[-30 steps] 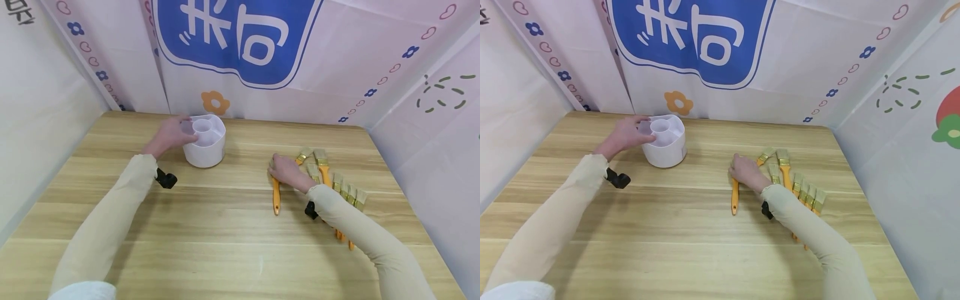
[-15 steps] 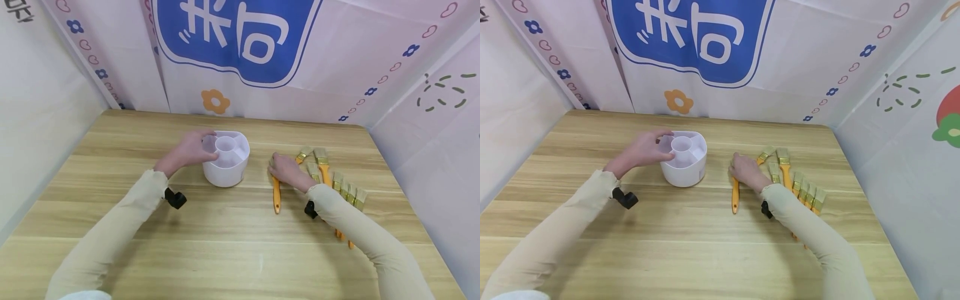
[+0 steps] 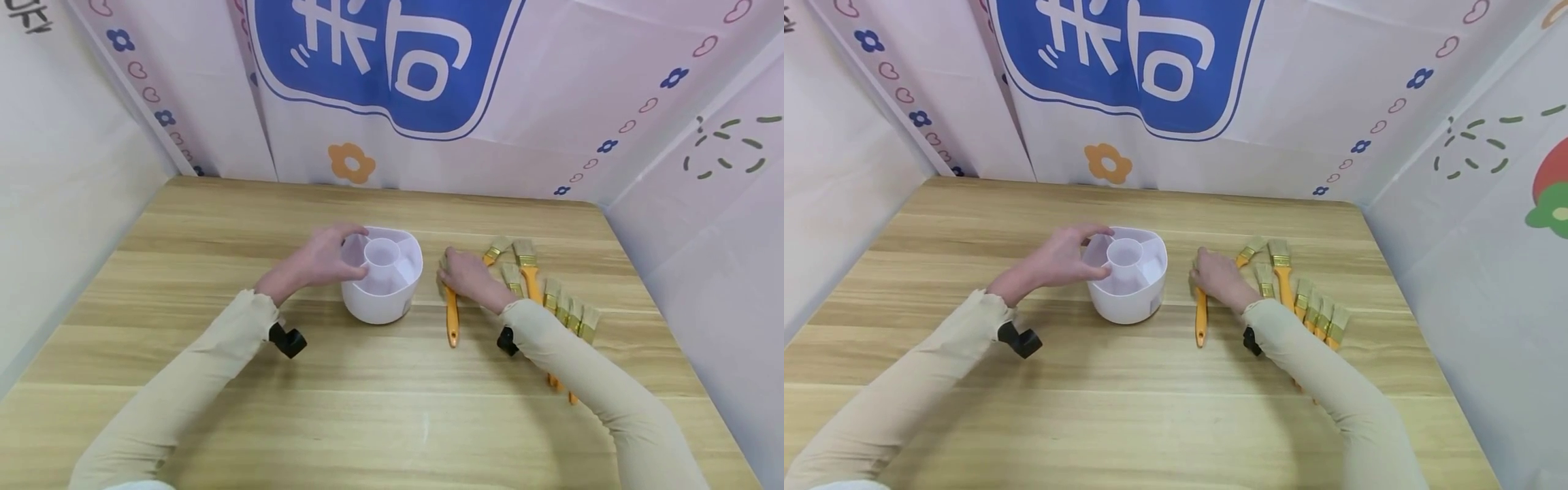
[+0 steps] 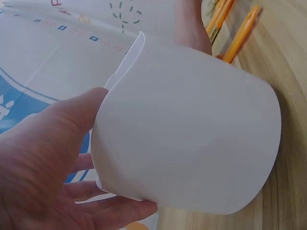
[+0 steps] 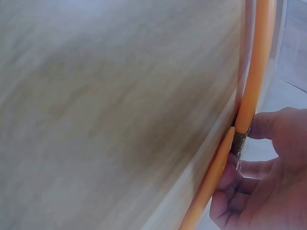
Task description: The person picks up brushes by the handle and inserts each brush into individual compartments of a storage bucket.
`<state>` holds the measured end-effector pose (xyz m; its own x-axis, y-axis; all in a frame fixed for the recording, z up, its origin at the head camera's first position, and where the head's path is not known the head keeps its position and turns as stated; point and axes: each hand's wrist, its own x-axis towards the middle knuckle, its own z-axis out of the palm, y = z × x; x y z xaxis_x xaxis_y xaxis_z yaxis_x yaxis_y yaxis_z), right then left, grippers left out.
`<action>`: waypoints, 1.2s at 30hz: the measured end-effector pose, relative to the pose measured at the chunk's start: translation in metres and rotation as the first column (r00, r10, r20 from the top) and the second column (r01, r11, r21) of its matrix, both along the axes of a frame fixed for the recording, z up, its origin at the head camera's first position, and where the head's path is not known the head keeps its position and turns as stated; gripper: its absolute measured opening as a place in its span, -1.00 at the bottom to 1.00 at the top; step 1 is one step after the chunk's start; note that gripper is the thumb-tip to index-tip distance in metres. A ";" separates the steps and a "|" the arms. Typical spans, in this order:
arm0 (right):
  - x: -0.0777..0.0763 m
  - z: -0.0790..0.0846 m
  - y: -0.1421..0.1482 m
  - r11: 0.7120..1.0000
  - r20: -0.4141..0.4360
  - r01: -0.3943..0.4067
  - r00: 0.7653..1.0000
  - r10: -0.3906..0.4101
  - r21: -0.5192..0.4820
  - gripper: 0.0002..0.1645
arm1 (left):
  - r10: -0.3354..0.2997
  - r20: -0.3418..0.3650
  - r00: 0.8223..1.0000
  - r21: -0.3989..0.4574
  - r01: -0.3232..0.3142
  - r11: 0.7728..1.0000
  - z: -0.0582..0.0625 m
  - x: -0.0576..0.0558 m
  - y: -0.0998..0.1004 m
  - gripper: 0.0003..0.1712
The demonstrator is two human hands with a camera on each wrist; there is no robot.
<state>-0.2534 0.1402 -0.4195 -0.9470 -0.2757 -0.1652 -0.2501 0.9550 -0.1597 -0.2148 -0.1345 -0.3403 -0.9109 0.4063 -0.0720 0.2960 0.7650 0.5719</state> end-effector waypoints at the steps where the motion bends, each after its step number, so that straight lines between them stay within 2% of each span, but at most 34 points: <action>1: 0.000 0.000 0.000 1.000 0.001 0.000 1.000 0.000 0.000 -0.53 | -0.007 0.001 1.000 -0.002 0.007 1.000 0.000 0.000 0.000 -0.20; 9: 0.000 -0.002 0.001 1.000 -0.002 -0.002 1.000 0.002 -0.004 -0.57 | -0.049 0.000 0.999 0.003 0.049 0.999 -0.005 -0.001 0.000 -0.20; 14: 0.000 -0.002 0.003 1.000 -0.014 -0.013 1.000 0.013 -0.022 -0.61 | -0.104 -0.012 0.994 0.036 0.105 0.994 -0.009 -0.002 0.000 -0.18; 16: 0.000 -0.002 0.003 0.999 -0.020 -0.023 1.000 0.023 -0.027 -0.62 | -0.100 0.002 0.995 0.067 0.100 0.993 -0.011 -0.002 -0.002 -0.16; 20: 0.000 -0.003 0.003 0.999 -0.028 -0.039 0.999 0.039 -0.031 -0.61 | -0.029 0.054 0.998 0.121 0.022 0.992 -0.013 -0.006 -0.007 -0.13; 23: 0.000 -0.003 0.004 0.999 -0.027 -0.034 0.999 0.033 -0.030 -0.60 | 0.023 0.064 0.998 0.135 -0.031 0.990 -0.014 -0.011 -0.009 -0.22; 28: 0.000 -0.003 0.004 0.999 -0.017 -0.018 1.000 0.017 -0.027 -0.57 | 0.046 0.039 0.998 0.168 -0.052 0.984 -0.017 -0.016 -0.009 -0.55; 31: -0.001 -0.003 0.003 1.000 -0.015 -0.016 1.000 0.015 -0.020 -0.57 | 0.073 0.018 0.997 0.193 -0.076 0.978 -0.018 -0.016 -0.007 -0.64; 36: -0.001 -0.005 0.002 1.000 -0.023 -0.022 0.999 0.021 -0.012 -0.58 | 0.197 -0.048 0.979 0.286 -0.175 0.942 -0.018 -0.014 -0.006 -0.68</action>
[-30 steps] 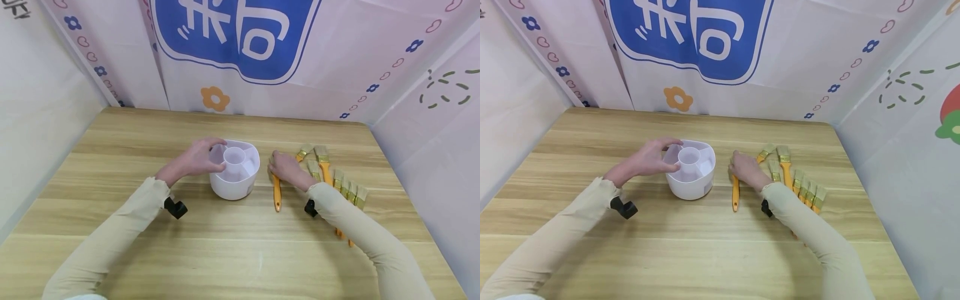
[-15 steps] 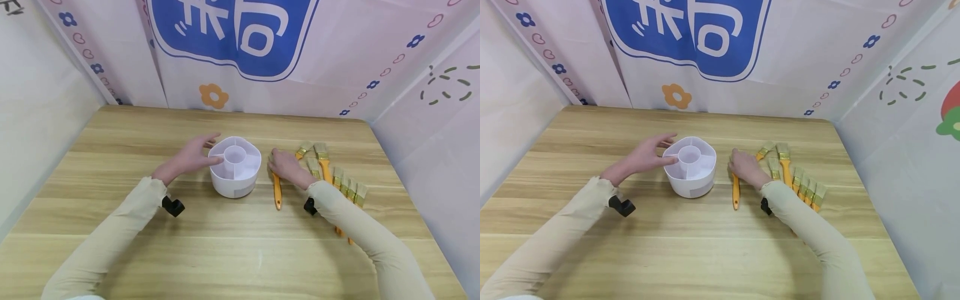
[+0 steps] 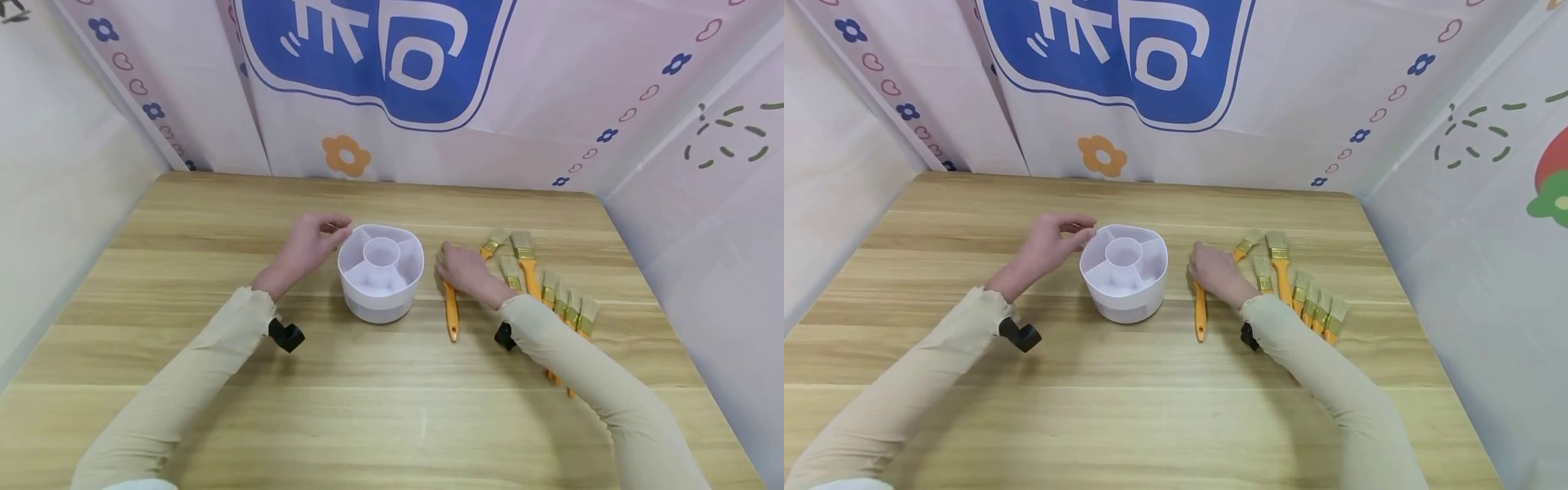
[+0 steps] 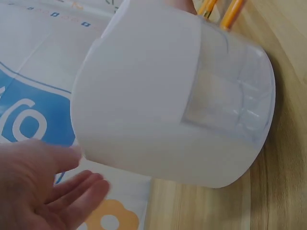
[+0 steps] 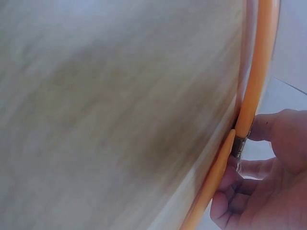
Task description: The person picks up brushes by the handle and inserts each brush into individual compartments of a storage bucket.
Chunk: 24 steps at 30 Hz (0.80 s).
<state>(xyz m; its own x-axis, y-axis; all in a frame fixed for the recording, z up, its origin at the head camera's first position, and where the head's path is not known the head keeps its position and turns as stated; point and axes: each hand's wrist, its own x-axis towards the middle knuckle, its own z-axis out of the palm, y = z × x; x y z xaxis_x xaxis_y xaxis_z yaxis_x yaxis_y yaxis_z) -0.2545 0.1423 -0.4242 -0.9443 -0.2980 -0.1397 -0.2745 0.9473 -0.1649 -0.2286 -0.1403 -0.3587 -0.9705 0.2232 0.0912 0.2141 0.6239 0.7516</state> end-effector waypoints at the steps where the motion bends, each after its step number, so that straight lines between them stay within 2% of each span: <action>1: 0.000 -0.001 0.000 1.000 -0.003 -0.002 1.000 0.002 -0.001 -0.59 | 0.011 -0.021 1.000 0.008 -0.011 1.000 0.000 0.002 0.000 -0.68; 4: 0.001 -0.001 -0.001 1.000 -0.008 -0.006 1.000 0.006 -0.005 -0.61 | -0.011 -0.121 0.993 -0.023 0.008 1.000 0.003 0.011 0.002 -0.64; 7: 0.001 0.001 -0.001 1.000 0.013 -0.003 1.000 0.003 -0.008 -0.60 | -0.085 -0.161 0.983 -0.136 0.063 0.989 0.006 0.023 0.007 -0.46; 9: 0.001 0.003 -0.001 1.000 0.031 0.003 1.000 -0.003 -0.007 -0.59 | -0.122 -0.140 0.983 -0.221 0.089 0.971 0.008 0.030 0.012 -0.27; 11: 0.000 0.004 0.000 1.000 0.037 0.010 0.999 -0.010 -0.008 -0.57 | -0.149 -0.067 0.987 -0.283 0.124 0.951 0.009 0.035 0.015 -0.03; 13: 0.000 0.004 0.000 1.000 0.035 0.012 0.999 -0.012 -0.009 -0.55 | -0.181 -0.021 0.983 -0.319 0.165 0.934 0.009 0.039 0.018 0.16; 15: -0.001 0.004 0.001 1.000 0.026 0.013 1.000 -0.013 -0.007 -0.54 | -0.207 0.005 0.978 -0.310 0.198 0.930 0.008 0.041 0.020 0.25; 17: -0.001 0.004 0.001 1.000 0.019 0.010 1.000 -0.010 -0.008 -0.55 | -0.235 -0.001 0.972 -0.301 0.223 0.927 0.007 0.041 0.021 0.25; 20: 0.000 0.003 0.001 1.000 0.011 0.004 1.000 -0.004 -0.012 -0.57 | -0.248 -0.011 0.969 -0.297 0.234 0.926 0.005 0.040 0.021 0.23; 24: 0.001 0.002 0.001 1.000 0.001 0.001 1.000 -0.001 -0.015 -0.59 | -0.261 0.016 0.965 -0.253 0.257 0.933 0.002 0.038 0.017 0.30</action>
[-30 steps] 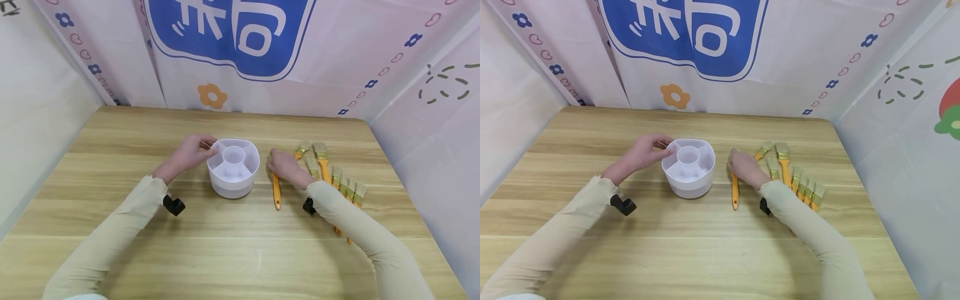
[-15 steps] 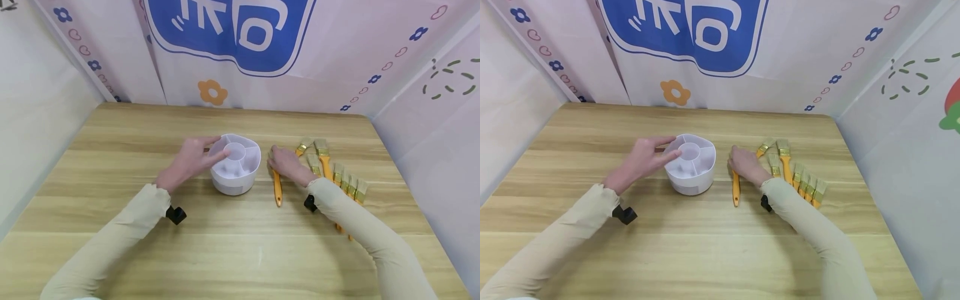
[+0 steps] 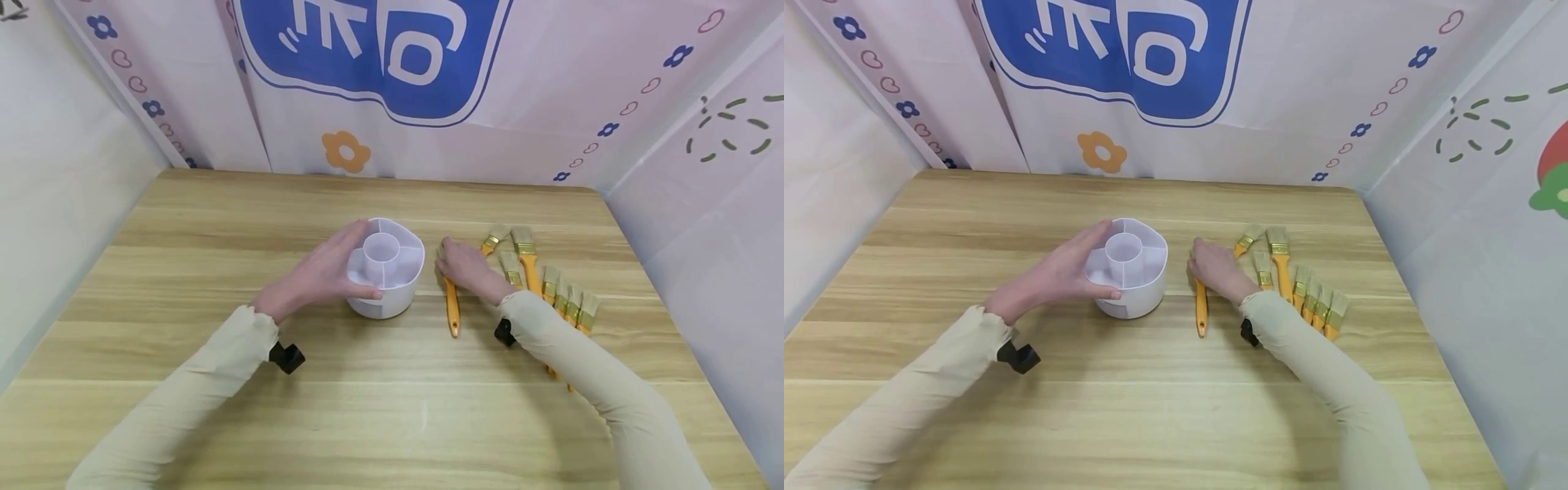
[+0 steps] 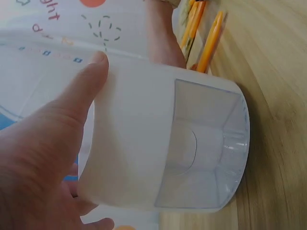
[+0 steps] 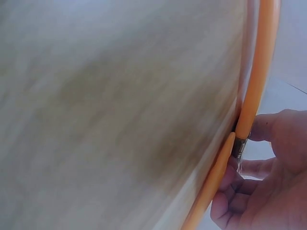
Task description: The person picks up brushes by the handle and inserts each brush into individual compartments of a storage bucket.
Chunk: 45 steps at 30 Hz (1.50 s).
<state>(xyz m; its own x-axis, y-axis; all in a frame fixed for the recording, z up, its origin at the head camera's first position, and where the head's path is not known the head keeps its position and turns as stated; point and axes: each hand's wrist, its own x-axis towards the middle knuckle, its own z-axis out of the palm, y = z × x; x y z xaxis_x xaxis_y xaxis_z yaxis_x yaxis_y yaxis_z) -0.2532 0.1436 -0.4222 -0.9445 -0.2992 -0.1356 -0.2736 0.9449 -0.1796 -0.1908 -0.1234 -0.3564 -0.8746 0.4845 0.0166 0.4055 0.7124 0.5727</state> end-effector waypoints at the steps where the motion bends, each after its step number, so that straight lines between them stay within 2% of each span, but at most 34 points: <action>1: 0.000 0.000 0.000 1.000 -0.003 0.001 1.000 -0.001 -0.001 -0.59 | 0.000 0.014 1.000 0.018 0.000 1.000 -0.001 -0.001 -0.002 0.30; 4: 0.000 -0.001 0.000 1.000 -0.003 0.006 1.000 -0.006 -0.007 -0.60 | 0.004 0.054 0.999 0.071 -0.008 0.997 -0.005 -0.003 -0.009 0.31; 7: 0.000 -0.001 0.000 1.000 -0.003 0.009 1.000 -0.009 -0.004 -0.60 | 0.021 0.092 0.996 0.078 -0.028 0.997 -0.008 -0.004 -0.016 0.31; 11: 0.001 -0.001 0.000 1.000 -0.006 0.009 1.000 -0.009 0.005 -0.59 | 0.013 0.119 0.993 0.081 -0.023 0.996 -0.009 -0.005 -0.025 0.27; 19: 0.000 -0.001 -0.001 1.000 0.016 0.020 1.000 -0.020 0.001 -0.56 | -0.026 0.071 0.997 0.106 0.018 0.994 -0.008 -0.006 -0.039 0.12; 25: -0.003 0.000 0.001 1.000 0.028 0.026 0.999 -0.025 -0.017 -0.53 | -0.036 0.055 0.998 0.085 0.031 0.996 -0.005 -0.006 -0.036 0.16; 35: -0.001 -0.002 0.006 0.987 0.046 0.070 0.997 -0.065 -0.143 -0.40 | -0.066 0.048 0.997 0.070 0.063 0.996 -0.006 -0.008 -0.030 0.16; 45: 0.002 0.012 0.007 0.973 0.070 0.098 0.994 -0.086 -0.207 -0.42 | -0.086 0.030 0.996 0.046 0.085 0.995 -0.005 -0.010 -0.031 0.15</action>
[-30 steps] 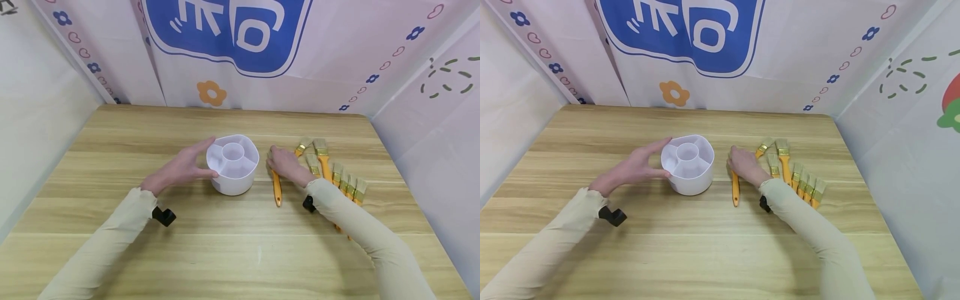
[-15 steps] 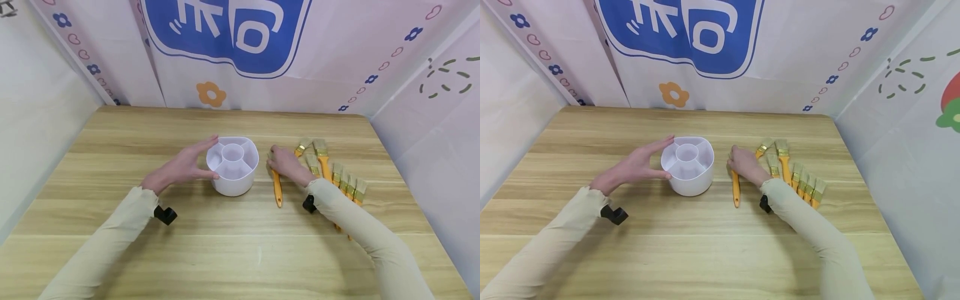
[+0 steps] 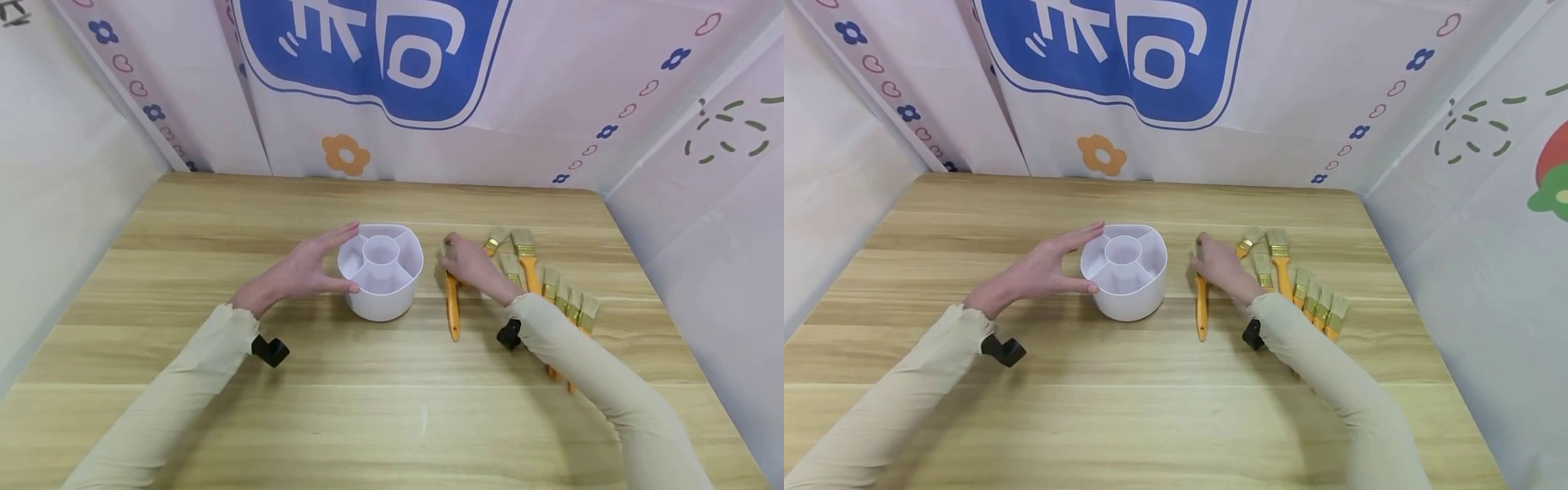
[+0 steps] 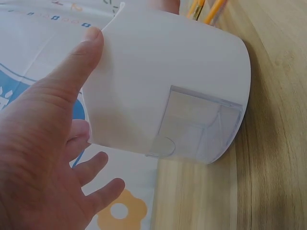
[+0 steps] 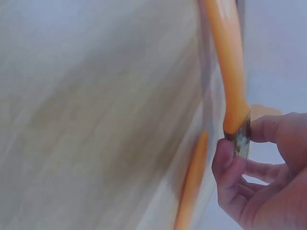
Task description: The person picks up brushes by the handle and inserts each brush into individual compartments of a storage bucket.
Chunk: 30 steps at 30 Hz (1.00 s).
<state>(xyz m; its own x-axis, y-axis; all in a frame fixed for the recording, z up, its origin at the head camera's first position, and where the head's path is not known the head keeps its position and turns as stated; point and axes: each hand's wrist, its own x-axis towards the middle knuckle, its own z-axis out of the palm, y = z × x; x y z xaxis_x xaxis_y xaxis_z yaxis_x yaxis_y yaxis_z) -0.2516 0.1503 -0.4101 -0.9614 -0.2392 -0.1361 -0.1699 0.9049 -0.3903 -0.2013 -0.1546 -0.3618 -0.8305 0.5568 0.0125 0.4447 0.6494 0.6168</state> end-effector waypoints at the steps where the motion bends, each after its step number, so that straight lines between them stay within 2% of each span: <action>1: 0.000 0.001 0.000 1.000 0.006 0.003 1.000 -0.003 -0.010 -0.42 | 0.000 0.001 1.000 -0.002 0.000 1.000 0.000 0.000 0.000 0.15; 5: 0.001 0.007 0.003 0.999 0.019 0.000 1.000 0.000 -0.042 -0.43 | 0.001 0.004 1.000 -0.001 -0.001 1.000 0.001 0.000 0.000 0.15; 14: 0.007 0.016 0.011 0.983 0.049 -0.015 0.998 0.025 -0.186 -0.43 | 0.009 0.014 1.000 0.021 -0.009 1.000 0.000 0.001 0.000 0.15; 30: 0.017 0.019 0.015 0.911 0.122 0.070 0.992 -0.022 -0.407 -0.40 | 0.020 -0.003 1.000 0.036 -0.020 0.999 -0.002 0.001 0.000 0.14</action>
